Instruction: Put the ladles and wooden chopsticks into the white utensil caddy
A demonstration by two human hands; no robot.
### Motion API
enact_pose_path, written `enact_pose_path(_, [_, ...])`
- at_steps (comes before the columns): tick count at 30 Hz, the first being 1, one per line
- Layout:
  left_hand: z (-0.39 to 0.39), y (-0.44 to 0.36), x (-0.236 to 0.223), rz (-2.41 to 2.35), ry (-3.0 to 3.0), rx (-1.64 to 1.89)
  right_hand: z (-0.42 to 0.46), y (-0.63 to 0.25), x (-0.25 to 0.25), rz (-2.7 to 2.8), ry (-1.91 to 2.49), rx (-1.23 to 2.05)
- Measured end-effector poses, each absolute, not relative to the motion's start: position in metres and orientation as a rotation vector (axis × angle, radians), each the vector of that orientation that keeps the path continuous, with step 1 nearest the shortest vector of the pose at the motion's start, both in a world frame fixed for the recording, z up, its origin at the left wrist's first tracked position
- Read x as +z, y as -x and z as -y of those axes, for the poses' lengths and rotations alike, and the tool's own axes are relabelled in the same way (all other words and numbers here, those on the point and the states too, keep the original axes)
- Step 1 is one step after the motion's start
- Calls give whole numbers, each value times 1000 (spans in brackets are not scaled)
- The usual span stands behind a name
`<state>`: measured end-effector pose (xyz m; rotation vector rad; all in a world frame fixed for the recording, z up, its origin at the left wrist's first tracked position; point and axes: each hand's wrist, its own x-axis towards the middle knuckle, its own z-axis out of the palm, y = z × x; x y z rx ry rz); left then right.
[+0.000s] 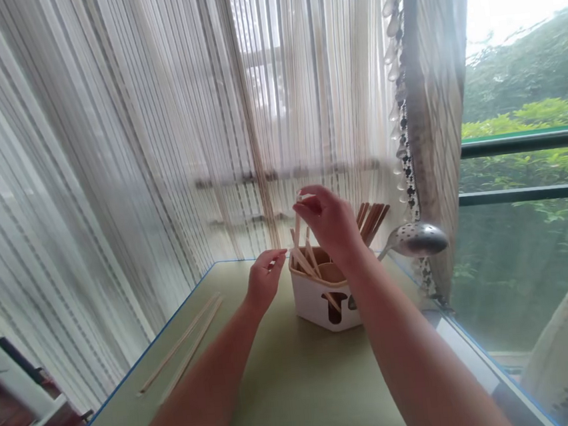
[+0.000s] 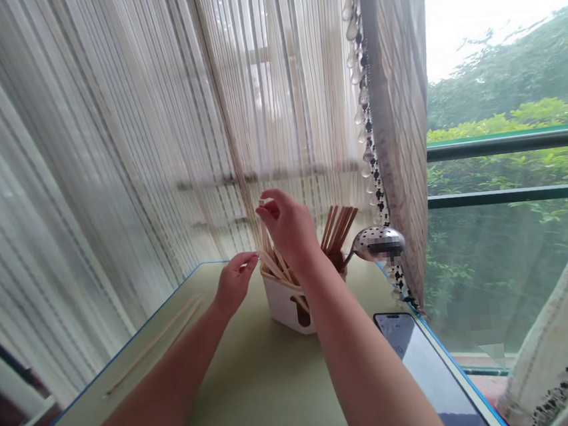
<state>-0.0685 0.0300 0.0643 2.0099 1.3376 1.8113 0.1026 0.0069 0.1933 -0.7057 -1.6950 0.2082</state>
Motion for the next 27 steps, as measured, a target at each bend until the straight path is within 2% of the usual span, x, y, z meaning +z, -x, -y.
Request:
enact_pose_path(10, [-14,50,74,-1329,-2144,1863,-23,-83,171,1856,773,217])
enact_pose_path(16, [-18,40,73,-1495,-1939,1925,-21,-87,175,1882,783,215])
enact_pose_path(23, [-24,38,76,-1582,-1779,1967,-45,-117,176,1820,1189,-102])
enact_pose_path(27, [-39,41,86,-1543,-1728,1938,-55,-127,171,1863,1289,-88])
